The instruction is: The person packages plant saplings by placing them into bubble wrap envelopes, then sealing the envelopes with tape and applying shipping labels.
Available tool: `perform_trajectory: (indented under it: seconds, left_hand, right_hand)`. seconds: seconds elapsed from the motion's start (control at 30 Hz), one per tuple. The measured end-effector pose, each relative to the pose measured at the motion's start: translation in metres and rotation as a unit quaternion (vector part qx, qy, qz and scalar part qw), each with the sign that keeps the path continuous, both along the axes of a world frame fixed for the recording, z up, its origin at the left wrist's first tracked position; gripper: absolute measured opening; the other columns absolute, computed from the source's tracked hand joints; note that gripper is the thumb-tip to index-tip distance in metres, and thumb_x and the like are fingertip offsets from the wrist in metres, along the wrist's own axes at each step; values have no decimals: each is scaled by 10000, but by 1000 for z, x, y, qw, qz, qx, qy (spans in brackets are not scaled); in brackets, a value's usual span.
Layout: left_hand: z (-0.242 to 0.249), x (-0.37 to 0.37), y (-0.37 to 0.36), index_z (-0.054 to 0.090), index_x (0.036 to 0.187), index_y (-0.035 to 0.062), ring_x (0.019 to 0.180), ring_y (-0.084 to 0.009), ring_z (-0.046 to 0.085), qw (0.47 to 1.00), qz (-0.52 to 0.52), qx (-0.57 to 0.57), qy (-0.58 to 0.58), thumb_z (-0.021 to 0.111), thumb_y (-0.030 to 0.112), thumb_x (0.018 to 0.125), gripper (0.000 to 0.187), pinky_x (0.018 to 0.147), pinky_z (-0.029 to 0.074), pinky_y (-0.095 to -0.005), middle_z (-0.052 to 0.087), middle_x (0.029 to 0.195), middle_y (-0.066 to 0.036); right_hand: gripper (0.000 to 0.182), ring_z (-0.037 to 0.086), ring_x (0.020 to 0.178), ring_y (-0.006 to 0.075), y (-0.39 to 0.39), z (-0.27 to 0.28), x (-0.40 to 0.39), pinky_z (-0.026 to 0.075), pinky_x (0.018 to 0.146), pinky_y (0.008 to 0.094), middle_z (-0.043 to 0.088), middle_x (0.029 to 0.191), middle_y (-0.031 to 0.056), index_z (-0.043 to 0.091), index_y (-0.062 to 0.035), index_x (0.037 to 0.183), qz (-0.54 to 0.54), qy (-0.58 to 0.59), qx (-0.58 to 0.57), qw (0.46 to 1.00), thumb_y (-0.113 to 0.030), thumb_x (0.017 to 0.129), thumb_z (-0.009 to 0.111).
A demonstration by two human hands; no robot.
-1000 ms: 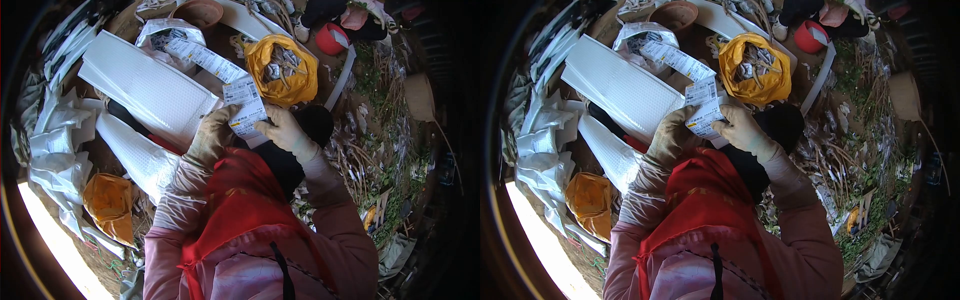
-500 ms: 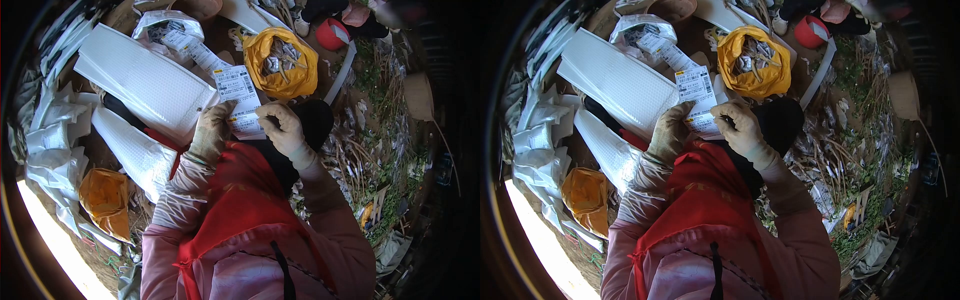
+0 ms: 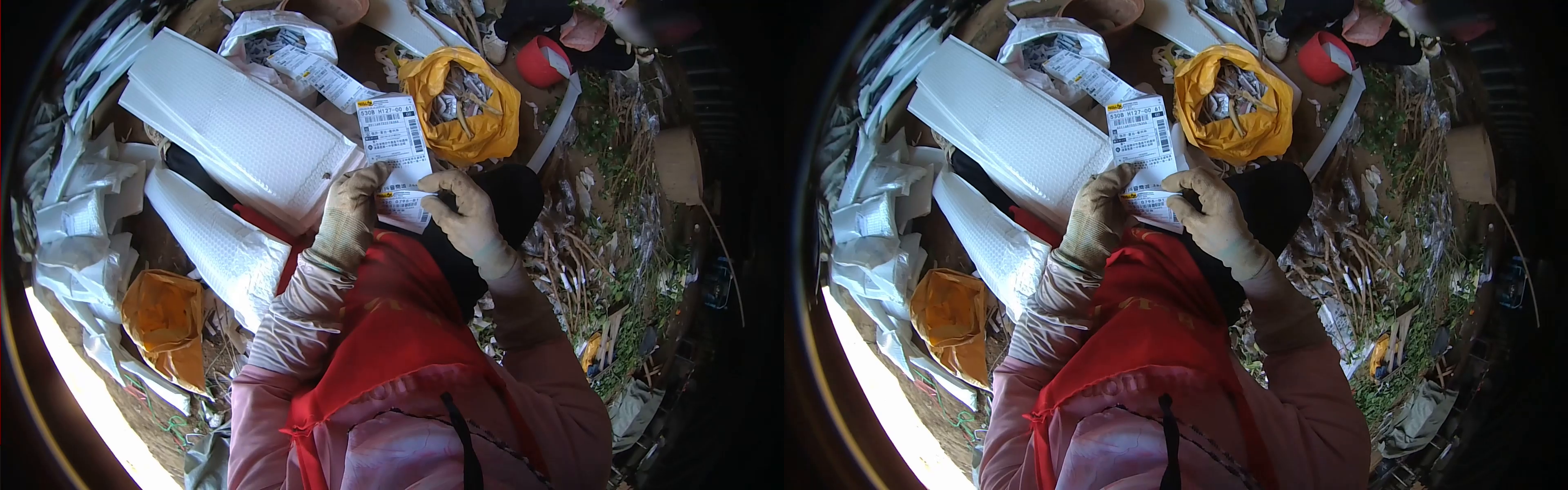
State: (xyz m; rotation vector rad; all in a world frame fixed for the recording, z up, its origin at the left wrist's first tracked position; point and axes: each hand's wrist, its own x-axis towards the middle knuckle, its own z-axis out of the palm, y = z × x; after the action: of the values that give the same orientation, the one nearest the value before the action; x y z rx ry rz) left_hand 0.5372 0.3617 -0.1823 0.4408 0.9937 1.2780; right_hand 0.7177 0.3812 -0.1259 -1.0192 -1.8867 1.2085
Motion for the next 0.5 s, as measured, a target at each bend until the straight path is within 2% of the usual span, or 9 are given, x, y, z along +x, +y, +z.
perform_trajectory:
  seconds: [0.17,0.2,0.23,0.3,0.33,0.4,0.43,0.47,0.5]
  left_hand:
    - [2,7,-1,633,801,15,576,-91,506,998,29,-46,-33,593,169,914,195,566,426,-261,592,702,-28]
    - [-5,8,1,630,790,18,565,-93,506,996,56,-37,-50,601,171,904,192,552,423,-264,589,690,-25]
    - [11,1,-8,643,802,16,571,-112,519,994,6,-100,-33,623,195,863,190,554,424,-259,585,666,-29]
    - [-29,16,-17,661,881,-17,662,-148,568,991,33,-125,-33,631,236,837,258,632,451,-259,626,763,-70]
    - [-37,18,-23,664,909,-31,693,-161,583,988,31,-149,-15,627,245,841,286,656,458,-263,639,802,-75]
    - [-62,7,-32,654,955,-52,747,-186,602,981,-116,-132,83,590,269,862,340,690,476,-290,646,852,-92]
    - [-49,11,-35,647,1023,-19,776,-191,604,978,-93,-181,32,547,303,885,365,743,478,-298,650,857,-98]
    - [-88,8,-37,618,1100,10,853,-266,611,963,-165,-180,114,530,308,891,375,808,478,-335,642,931,-152]
    - [-58,4,-45,605,1123,13,893,-309,600,947,-128,-115,273,548,302,880,382,832,472,-364,625,982,-173]
  right_hand:
    - [214,543,947,140,3,30,1,459,765,249,550,1045,78,637,-49,918,6,-22,222,975,98,762,638]
    - [217,528,1012,163,-4,53,6,447,810,255,529,1111,94,643,-45,899,-21,8,145,989,99,738,652]
    - [190,533,1065,215,-2,71,18,431,907,314,526,1158,134,640,-23,900,-15,66,139,988,62,731,654]
    - [176,477,1232,335,3,108,31,313,1079,520,511,1236,227,623,-4,928,-26,253,137,957,-19,753,611]
    - [191,468,1247,350,7,125,37,280,1096,558,520,1235,228,598,-18,975,-17,307,152,939,-36,785,601]
    - [229,492,1209,336,35,138,69,233,1106,593,546,1131,185,556,-25,1029,103,393,120,906,-171,864,617]
    - [261,514,1166,322,42,142,60,220,1106,602,545,1075,162,539,-28,1061,119,379,142,907,-188,870,620]
    - [294,536,1123,308,47,149,46,207,1106,611,544,1020,138,522,-32,1092,137,366,162,906,-205,877,622]
    - [375,559,1011,278,50,153,33,206,1099,619,530,924,91,489,-44,1180,131,353,153,913,-219,879,629]
